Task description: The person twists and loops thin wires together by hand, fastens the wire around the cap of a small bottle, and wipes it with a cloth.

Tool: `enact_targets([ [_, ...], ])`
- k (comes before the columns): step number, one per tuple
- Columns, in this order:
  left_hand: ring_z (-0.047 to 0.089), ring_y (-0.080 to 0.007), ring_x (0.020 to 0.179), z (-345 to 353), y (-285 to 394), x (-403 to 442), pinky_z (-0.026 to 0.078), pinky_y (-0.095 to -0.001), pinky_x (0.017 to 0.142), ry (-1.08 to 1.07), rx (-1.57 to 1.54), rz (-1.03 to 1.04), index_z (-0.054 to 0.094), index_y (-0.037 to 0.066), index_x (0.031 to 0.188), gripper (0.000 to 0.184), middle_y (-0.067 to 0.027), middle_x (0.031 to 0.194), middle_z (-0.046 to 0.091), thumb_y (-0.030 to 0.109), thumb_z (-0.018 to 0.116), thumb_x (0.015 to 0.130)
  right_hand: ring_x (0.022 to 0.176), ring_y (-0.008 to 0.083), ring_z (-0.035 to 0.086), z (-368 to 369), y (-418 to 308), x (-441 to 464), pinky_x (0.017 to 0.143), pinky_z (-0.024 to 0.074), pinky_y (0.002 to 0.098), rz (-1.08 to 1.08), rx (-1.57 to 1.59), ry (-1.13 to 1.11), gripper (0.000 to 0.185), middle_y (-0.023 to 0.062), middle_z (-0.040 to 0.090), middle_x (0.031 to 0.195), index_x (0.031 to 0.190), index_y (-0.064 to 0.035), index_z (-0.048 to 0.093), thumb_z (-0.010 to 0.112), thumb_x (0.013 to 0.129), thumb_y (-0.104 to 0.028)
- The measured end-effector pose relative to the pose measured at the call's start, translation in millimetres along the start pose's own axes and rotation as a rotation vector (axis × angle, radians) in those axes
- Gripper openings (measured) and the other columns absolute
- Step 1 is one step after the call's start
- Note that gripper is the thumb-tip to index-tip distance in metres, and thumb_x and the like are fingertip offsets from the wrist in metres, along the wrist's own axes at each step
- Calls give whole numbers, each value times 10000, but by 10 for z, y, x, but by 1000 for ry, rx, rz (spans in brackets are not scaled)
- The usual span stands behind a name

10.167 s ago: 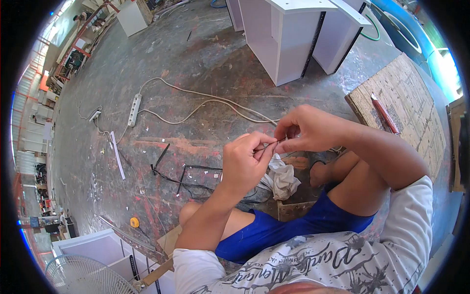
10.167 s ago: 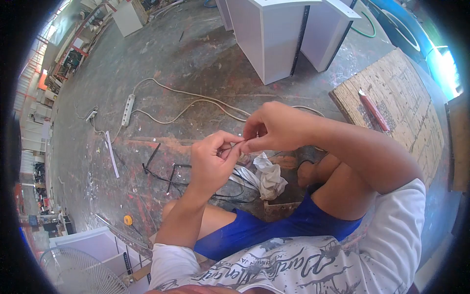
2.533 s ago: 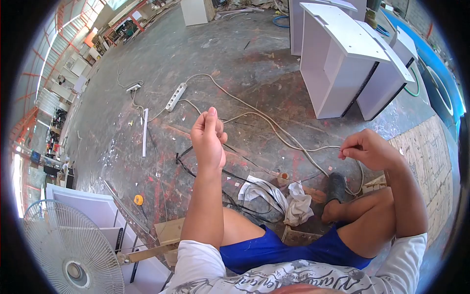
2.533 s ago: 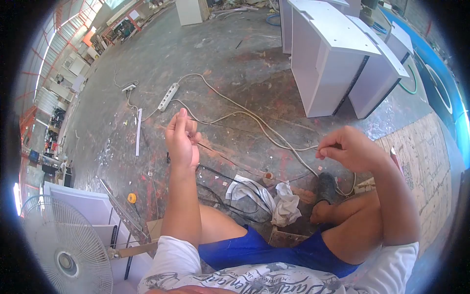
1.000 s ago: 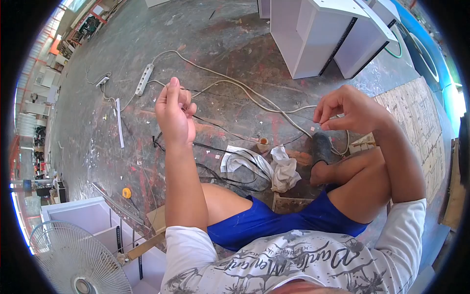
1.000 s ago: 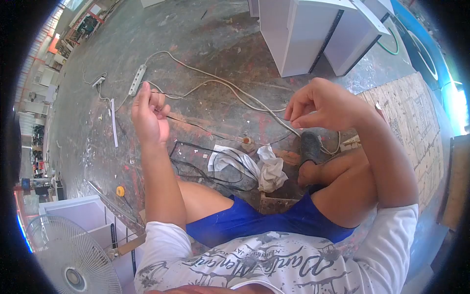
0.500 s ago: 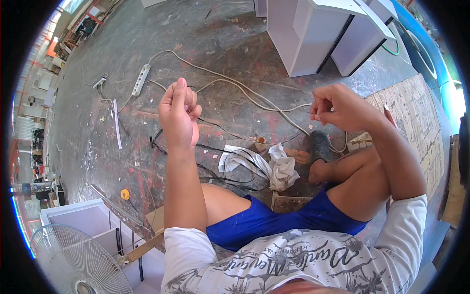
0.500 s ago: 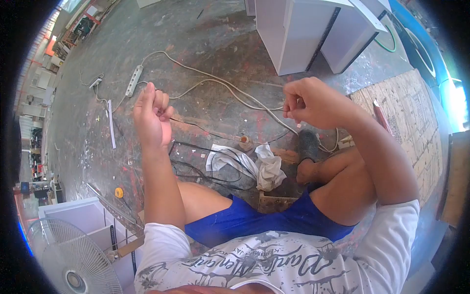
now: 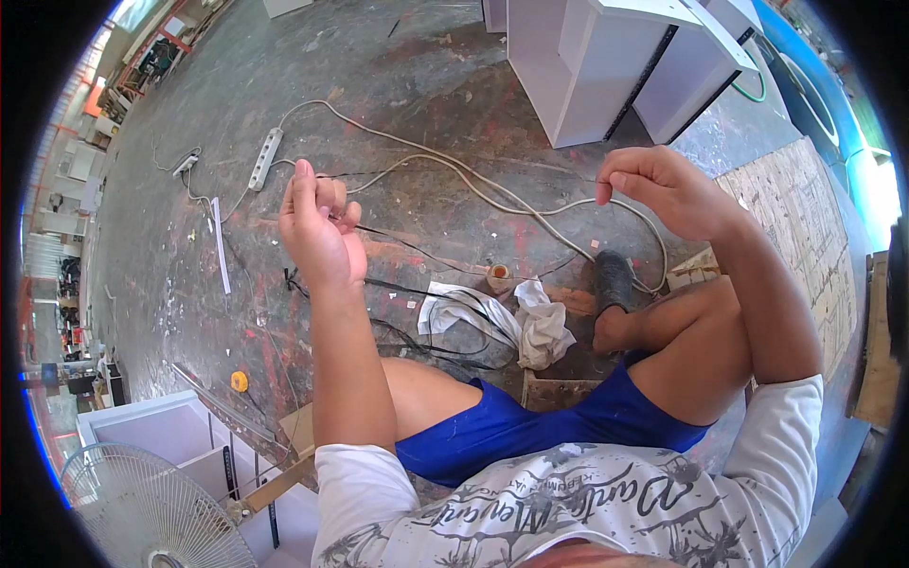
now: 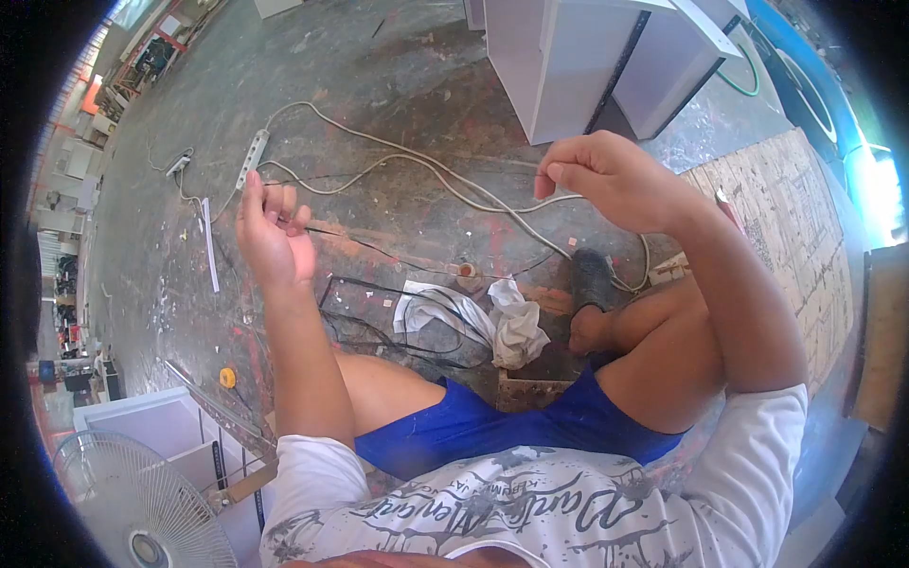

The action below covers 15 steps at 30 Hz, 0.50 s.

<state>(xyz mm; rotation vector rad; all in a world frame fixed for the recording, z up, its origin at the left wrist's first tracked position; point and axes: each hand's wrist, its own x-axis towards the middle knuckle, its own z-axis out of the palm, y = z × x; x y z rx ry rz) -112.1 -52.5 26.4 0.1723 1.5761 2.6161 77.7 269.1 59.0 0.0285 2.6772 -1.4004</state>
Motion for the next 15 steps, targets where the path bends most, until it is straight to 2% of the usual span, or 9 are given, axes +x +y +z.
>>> enact_targets([
  [4, 266, -57, 585, 11, -17, -12, 208, -262, 488, -33, 3, 2, 407, 166, 703, 429, 67, 646, 293, 274, 582, 1079, 920, 177, 670, -53, -139, -64, 858, 523, 320, 76, -75, -136, 192, 93, 738, 937, 1004, 13, 744, 639, 990, -147],
  [7, 257, -55, 587, 37, -25, -46, 204, -261, 491, -68, 9, 1, 404, 168, 721, 412, 68, 652, 281, 274, 579, 1078, 870, 174, 683, -34, -96, -64, 834, 536, 315, -60, -83, -175, 143, 96, 743, 909, 977, 19, 747, 703, 944, -112],
  [10, 241, -53, 588, 52, -46, -75, 198, -258, 493, -99, 7, -1, 403, 167, 739, 394, 70, 657, 270, 269, 573, 1079, 844, 170, 692, -14, -11, -64, 802, 548, 310, -91, -77, -157, 135, 101, 745, 879, 976, 20, 748, 746, 901, -92],
  [13, 255, -50, 584, 51, -59, -99, 209, -250, 488, -142, -7, -6, 409, 161, 697, 432, 69, 644, 288, 266, 583, 1079, 996, 175, 696, 4, -108, -59, 942, 565, 348, 157, -4, -178, 93, 131, 737, 1019, 851, 58, 693, 761, 871, -2],
  [15, 248, -49, 583, 55, -76, -103, 208, -249, 487, -144, -8, -13, 410, 160, 696, 431, 70, 644, 287, 259, 582, 1079, 1006, 181, 699, 24, -132, -38, 949, 569, 344, 193, 5, -179, 121, 146, 733, 1012, 807, 48, 654, 754, 868, 17],
])
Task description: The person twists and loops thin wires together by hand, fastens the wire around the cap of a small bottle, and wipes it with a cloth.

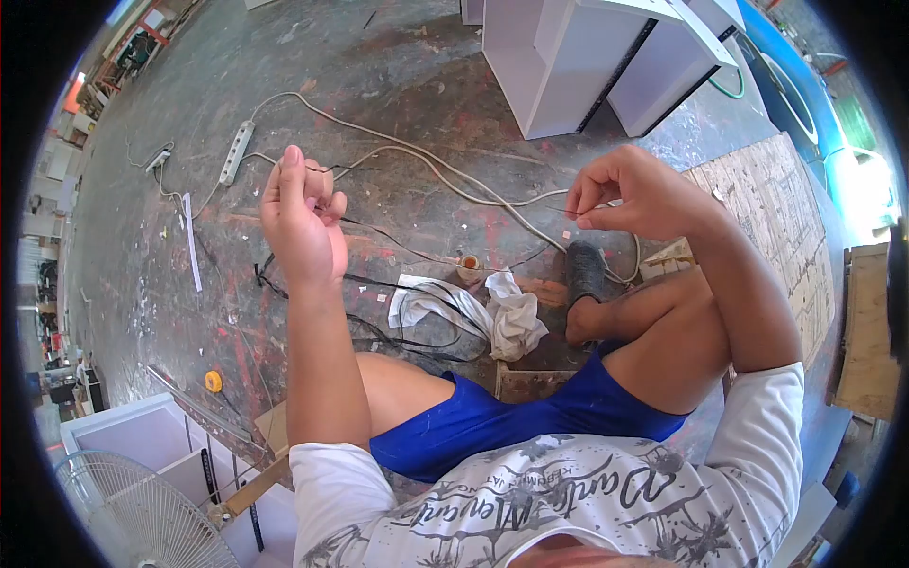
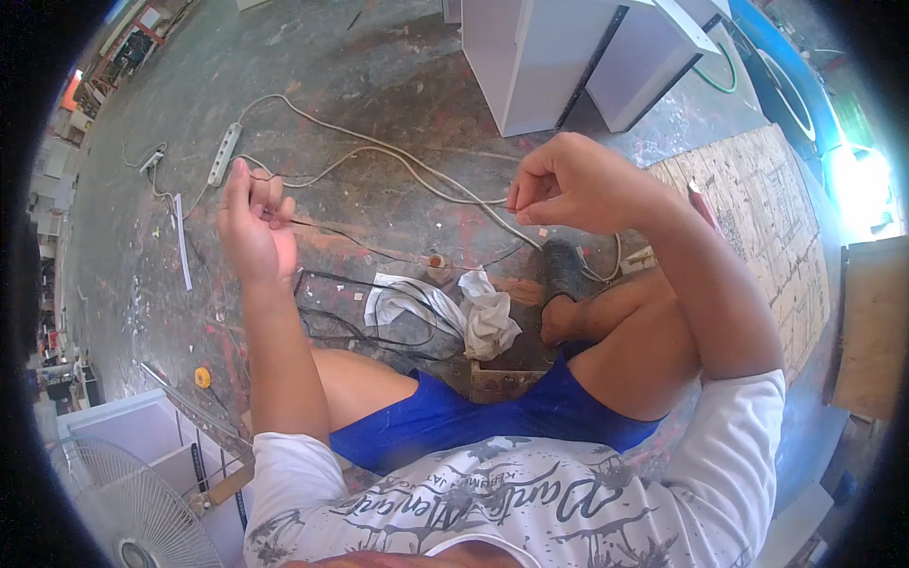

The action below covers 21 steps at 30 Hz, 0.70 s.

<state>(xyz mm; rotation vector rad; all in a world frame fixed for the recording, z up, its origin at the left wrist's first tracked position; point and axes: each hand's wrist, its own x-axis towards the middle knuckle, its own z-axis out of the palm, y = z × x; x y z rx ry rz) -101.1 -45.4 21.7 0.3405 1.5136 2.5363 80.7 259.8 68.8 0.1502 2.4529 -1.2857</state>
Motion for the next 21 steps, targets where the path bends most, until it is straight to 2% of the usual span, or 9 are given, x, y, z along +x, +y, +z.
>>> enact_targets([
  [4, 238, -52, 586, -9, -1, 1, 205, -252, 489, -65, -2, 4, 404, 155, 710, 418, 68, 651, 272, 253, 567, 1082, 1006, 179, 705, 32, -4, 21, 920, 581, 332, -44, -3, 23, 174, 157, 728, 986, 787, 29, 584, 734, 874, 32],
  [7, 225, -60, 598, -4, -14, -8, 201, -261, 496, -81, 15, -2, 389, 147, 736, 397, 60, 667, 253, 248, 525, 1095, 794, 153, 686, 58, 37, 51, 712, 534, 311, -69, -2, 81, 145, 104, 754, 920, 826, 14, 607, 733, 872, -41],
  [10, 230, -60, 598, 39, -28, -31, 206, -257, 494, -85, 18, -15, 394, 149, 729, 404, 60, 665, 262, 249, 525, 1097, 774, 168, 672, 84, 123, 108, 697, 520, 318, -145, -89, 176, 130, 97, 725, 849, 879, 14, 615, 727, 887, -50],
  [13, 235, -59, 598, 39, -39, -35, 206, -255, 493, -85, 31, -12, 395, 151, 720, 414, 61, 664, 270, 253, 531, 1096, 726, 168, 636, 87, 109, 143, 678, 503, 341, -106, -157, 336, 151, 72, 668, 764, 859, 10, 600, 727, 901, -61],
  [16, 236, -59, 596, -9, -15, 11, 202, -258, 492, -67, 30, 3, 396, 152, 714, 419, 61, 663, 270, 255, 539, 1094, 765, 165, 613, 7, 205, 169, 694, 486, 349, -69, -122, 320, 135, 63, 650, 826, 924, 10, 640, 708, 937, -106],
  [21, 226, -62, 589, -74, 20, 69, 192, -266, 495, -14, 31, 29, 396, 153, 712, 423, 58, 663, 266, 266, 551, 1088, 935, 163, 623, -47, 198, 113, 807, 497, 321, -219, 37, 238, 198, 77, 652, 1060, 1061, 9, 709, 651, 987, -166],
])
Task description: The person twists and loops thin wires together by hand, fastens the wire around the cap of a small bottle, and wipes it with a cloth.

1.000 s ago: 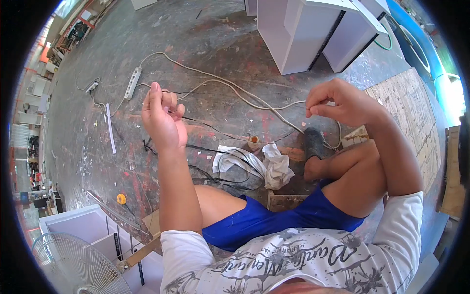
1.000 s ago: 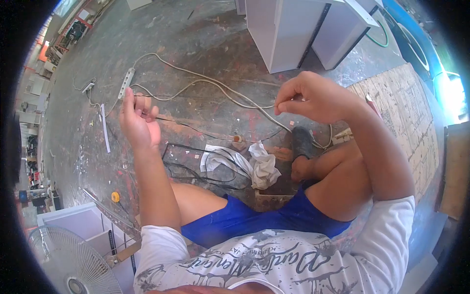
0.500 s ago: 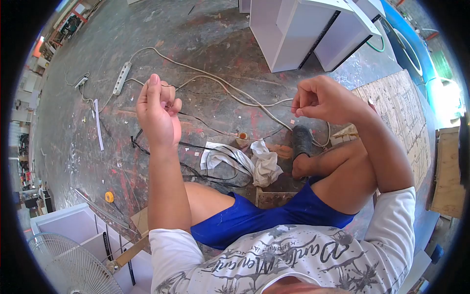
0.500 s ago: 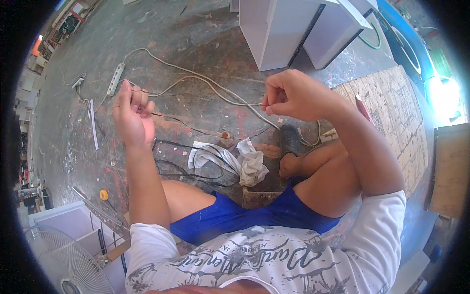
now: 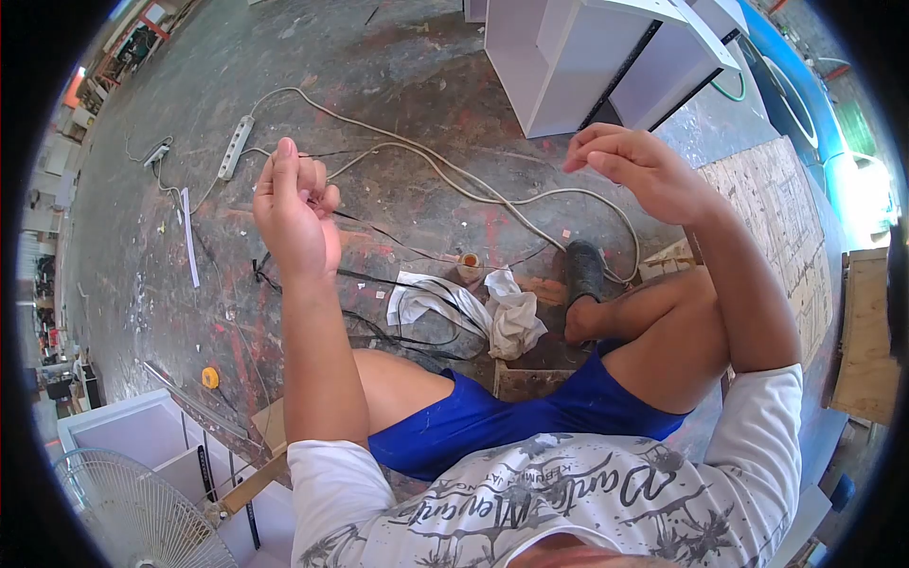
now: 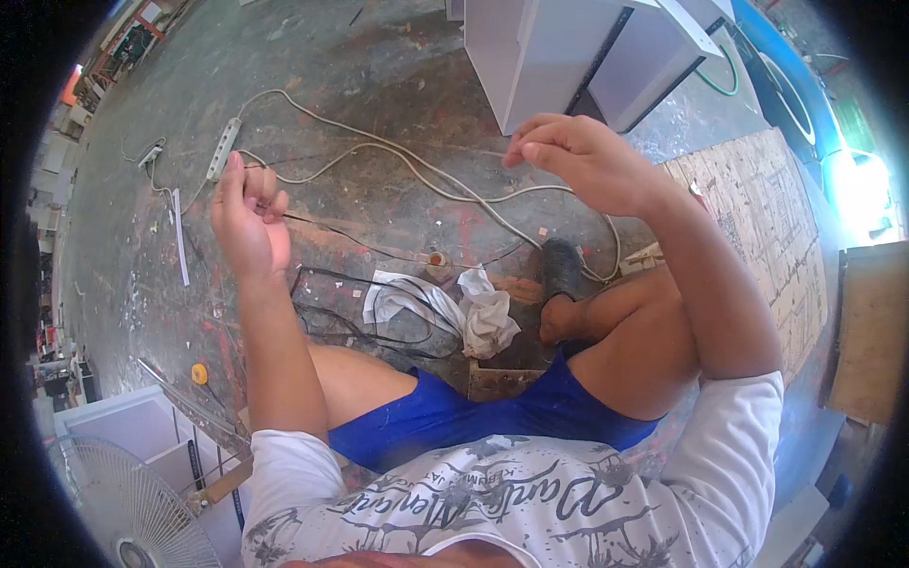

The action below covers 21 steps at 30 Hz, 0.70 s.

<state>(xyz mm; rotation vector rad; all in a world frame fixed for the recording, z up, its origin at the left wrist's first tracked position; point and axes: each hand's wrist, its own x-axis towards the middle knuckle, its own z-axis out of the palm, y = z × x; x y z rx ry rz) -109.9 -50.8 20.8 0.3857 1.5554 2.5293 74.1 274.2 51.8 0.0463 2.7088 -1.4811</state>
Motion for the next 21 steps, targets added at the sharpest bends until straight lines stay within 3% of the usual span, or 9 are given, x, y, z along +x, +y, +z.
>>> enact_targets([
  [4, 240, -52, 583, 15, 12, -3, 199, -251, 483, 1, -16, 8, 380, 165, 681, 454, 67, 634, 280, 251, 581, 1079, 1008, 127, 612, -39, -169, -58, 852, 489, 274, 7, -58, -106, 143, 58, 638, 1140, 1010, 39, 720, 666, 967, -86],
  [7, 245, -51, 582, 23, 4, -21, 202, -250, 483, -31, -34, 0, 400, 159, 691, 436, 68, 635, 287, 245, 583, 1077, 980, 194, 667, -48, -262, -85, 864, 524, 339, 25, -121, -166, 164, 91, 685, 1145, 962, 32, 751, 688, 949, -119],
  [13, 231, -62, 600, 90, -20, -94, 207, -260, 499, -66, 1, -28, 393, 141, 724, 410, 58, 661, 265, 243, 536, 1095, 962, 204, 700, 7, -107, -71, 847, 565, 311, 19, -2, -174, 126, 150, 705, 1160, 882, 52, 727, 759, 874, -70],
  [21, 251, -56, 603, 144, -55, -157, 211, -244, 498, -144, 11, -34, 398, 148, 727, 410, 59, 654, 276, 257, 551, 1091, 937, 177, 703, 55, -168, -62, 857, 579, 308, 94, -52, -140, 117, 143, 728, 1067, 810, 39, 659, 752, 861, -12],
])
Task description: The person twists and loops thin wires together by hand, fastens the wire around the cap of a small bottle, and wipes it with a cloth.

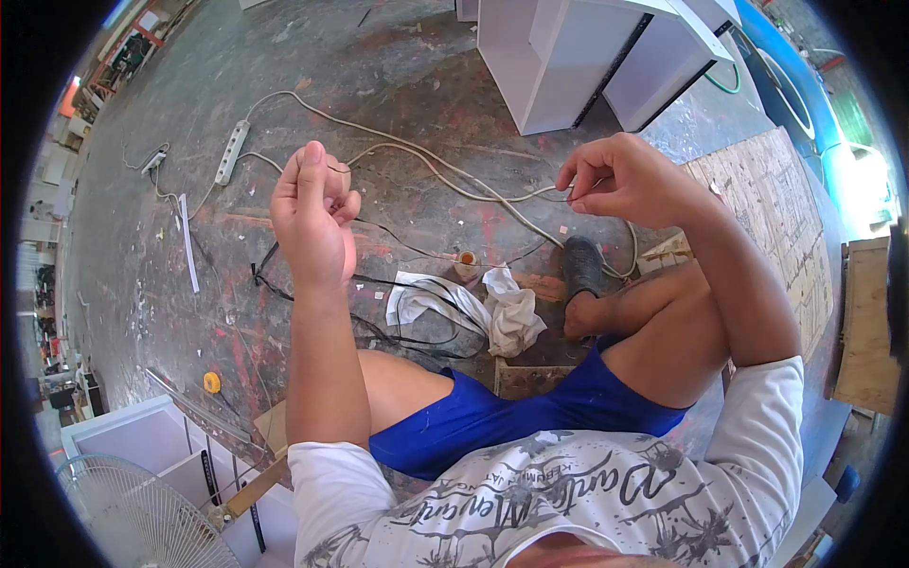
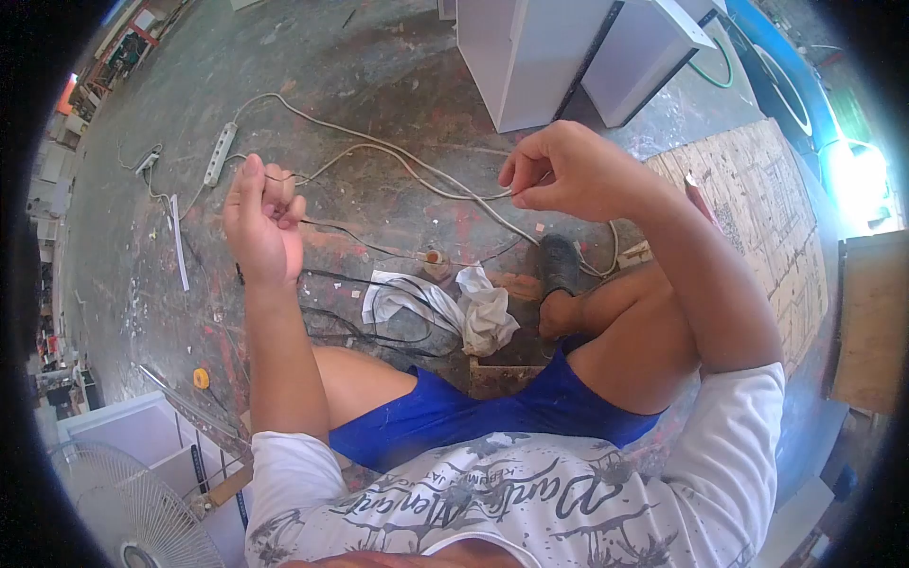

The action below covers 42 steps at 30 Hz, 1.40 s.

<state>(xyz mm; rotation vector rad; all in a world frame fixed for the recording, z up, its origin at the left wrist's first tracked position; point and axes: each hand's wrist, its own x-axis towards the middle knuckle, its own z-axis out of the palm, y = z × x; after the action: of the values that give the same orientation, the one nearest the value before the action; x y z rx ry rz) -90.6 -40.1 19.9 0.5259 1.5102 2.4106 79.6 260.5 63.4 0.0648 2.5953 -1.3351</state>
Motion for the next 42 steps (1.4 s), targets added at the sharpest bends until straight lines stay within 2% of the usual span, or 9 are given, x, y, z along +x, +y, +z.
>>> enact_targets([
  [4, 245, -57, 600, 6, -14, -10, 208, -246, 498, -34, -1, 2, 400, 150, 726, 411, 59, 653, 275, 262, 558, 1089, 879, 159, 698, 14, -18, 5, 787, 566, 310, 7, -99, 12, 134, 122, 736, 997, 827, 24, 612, 736, 871, 1],
  [7, 241, -58, 598, 16, -9, -8, 206, -250, 496, -24, 2, -7, 402, 151, 722, 414, 59, 652, 276, 263, 557, 1089, 953, 241, 721, 33, 14, 37, 805, 563, 356, 85, -58, 39, 110, 152, 745, 968, 889, 37, 636, 722, 866, -28],
  [13, 240, -56, 593, -20, 13, 29, 202, -255, 492, 62, 6, -2, 402, 151, 706, 427, 62, 648, 279, 260, 562, 1087, 814, 254, 634, 7, 121, 69, 731, 489, 391, 27, -255, 188, 145, 113, 660, 831, 951, 1, 655, 720, 903, -120],
  [16, 241, -54, 586, -75, 36, 77, 200, -256, 490, 121, -1, 6, 398, 155, 698, 435, 65, 644, 282, 259, 569, 1084, 853, 243, 594, -16, 16, 25, 752, 465, 376, 21, -314, 212, 144, 106, 626, 903, 1000, -11, 684, 669, 945, -143],
  [19, 231, -64, 590, -89, 37, 95, 191, -271, 495, 169, -1, 1, 382, 160, 712, 429, 61, 660, 263, 277, 564, 1083, 917, 143, 586, -20, 46, 6, 798, 474, 301, -54, -136, 188, 126, 58, 563, 1028, 1041, 2, 684, 629, 971, -87],
  [22, 232, -63, 587, -66, 55, 105, 191, -269, 493, 190, -21, 1, 379, 162, 706, 437, 62, 652, 269, 276, 565, 1085, 961, 222, 606, -23, 54, -18, 835, 476, 328, -135, -178, 157, 172, 80, 607, 1079, 1035, -20, 731, 621, 993, -145],
  [31, 225, -66, 596, -22, 20, 54, 189, -272, 501, 110, -9, -22, 373, 159, 720, 427, 59, 668, 258, 276, 552, 1090, 915, 208, 680, -50, -105, -60, 830, 553, 331, -58, -121, 6, 95, 105, 699, 1091, 894, 22, 750, 760, 863, -67],
  [34, 227, -64, 598, 8, 3, 28, 194, -268, 503, 89, -8, -36, 377, 156, 718, 426, 59, 667, 260, 273, 549, 1091, 944, 204, 699, -10, 75, -1, 840, 566, 327, -158, -46, -1, 117, 134, 709, 1098, 850, 41, 729, 764, 858, -70],
  [42, 277, -41, 583, 90, -50, -11, 218, -241, 484, 39, -31, -47, 432, 160, 715, 409, 78, 643, 309, 268, 582, 1080, 871, 208, 717, 37, -42, -6, 780, 572, 337, 17, -23, 7, 148, 128, 734, 910, 778, 31, 576, 701, 845, -9],
])
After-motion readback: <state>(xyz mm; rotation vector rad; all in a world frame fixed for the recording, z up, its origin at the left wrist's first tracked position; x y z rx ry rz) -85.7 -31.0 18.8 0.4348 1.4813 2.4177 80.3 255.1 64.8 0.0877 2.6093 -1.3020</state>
